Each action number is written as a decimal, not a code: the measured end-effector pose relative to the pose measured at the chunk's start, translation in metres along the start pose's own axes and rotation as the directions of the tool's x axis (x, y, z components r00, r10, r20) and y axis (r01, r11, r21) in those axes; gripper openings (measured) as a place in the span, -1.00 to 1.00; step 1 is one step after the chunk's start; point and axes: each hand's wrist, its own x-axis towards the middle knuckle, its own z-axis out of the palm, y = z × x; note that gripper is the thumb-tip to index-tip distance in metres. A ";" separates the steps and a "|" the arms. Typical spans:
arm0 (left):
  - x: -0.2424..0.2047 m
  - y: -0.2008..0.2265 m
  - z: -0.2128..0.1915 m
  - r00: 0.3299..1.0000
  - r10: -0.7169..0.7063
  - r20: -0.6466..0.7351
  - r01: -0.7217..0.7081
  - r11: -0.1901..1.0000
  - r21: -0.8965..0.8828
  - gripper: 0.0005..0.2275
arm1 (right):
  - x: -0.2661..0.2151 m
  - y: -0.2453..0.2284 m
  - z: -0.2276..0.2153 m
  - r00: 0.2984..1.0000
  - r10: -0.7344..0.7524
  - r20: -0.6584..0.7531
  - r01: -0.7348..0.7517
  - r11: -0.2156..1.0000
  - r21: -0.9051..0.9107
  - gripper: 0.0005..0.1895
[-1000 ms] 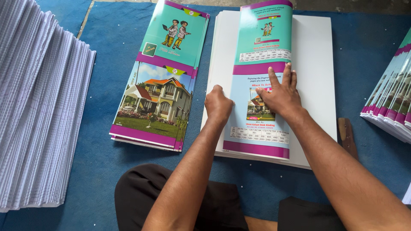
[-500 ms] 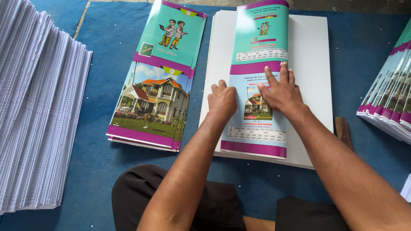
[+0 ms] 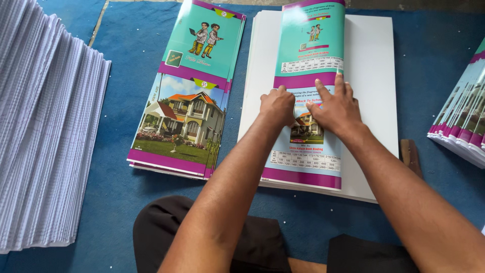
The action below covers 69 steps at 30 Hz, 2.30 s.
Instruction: The person folds a printed cover sheet around a stack of blank pages and uses a wooden block to press the fold, repeating this process for multiple booklets. The person places each completed booklet onto a growing stack to the left.
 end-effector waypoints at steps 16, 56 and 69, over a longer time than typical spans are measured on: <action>0.024 0.016 0.009 0.994 -0.104 0.023 0.102 0.991 0.087 -0.30 | 0.017 0.028 0.032 0.995 -0.091 0.042 0.095 0.991 -0.096 -0.17; 0.014 0.010 -0.002 0.984 -0.116 0.134 0.098 0.986 0.134 -0.09 | -0.079 0.161 -0.049 0.922 0.367 0.125 -0.376 0.925 0.053 -0.69; 0.008 0.007 -0.008 0.968 -0.163 0.191 0.135 0.979 0.154 0.01 | -0.098 0.182 -0.038 0.775 0.581 0.249 -0.562 0.814 -0.149 -0.66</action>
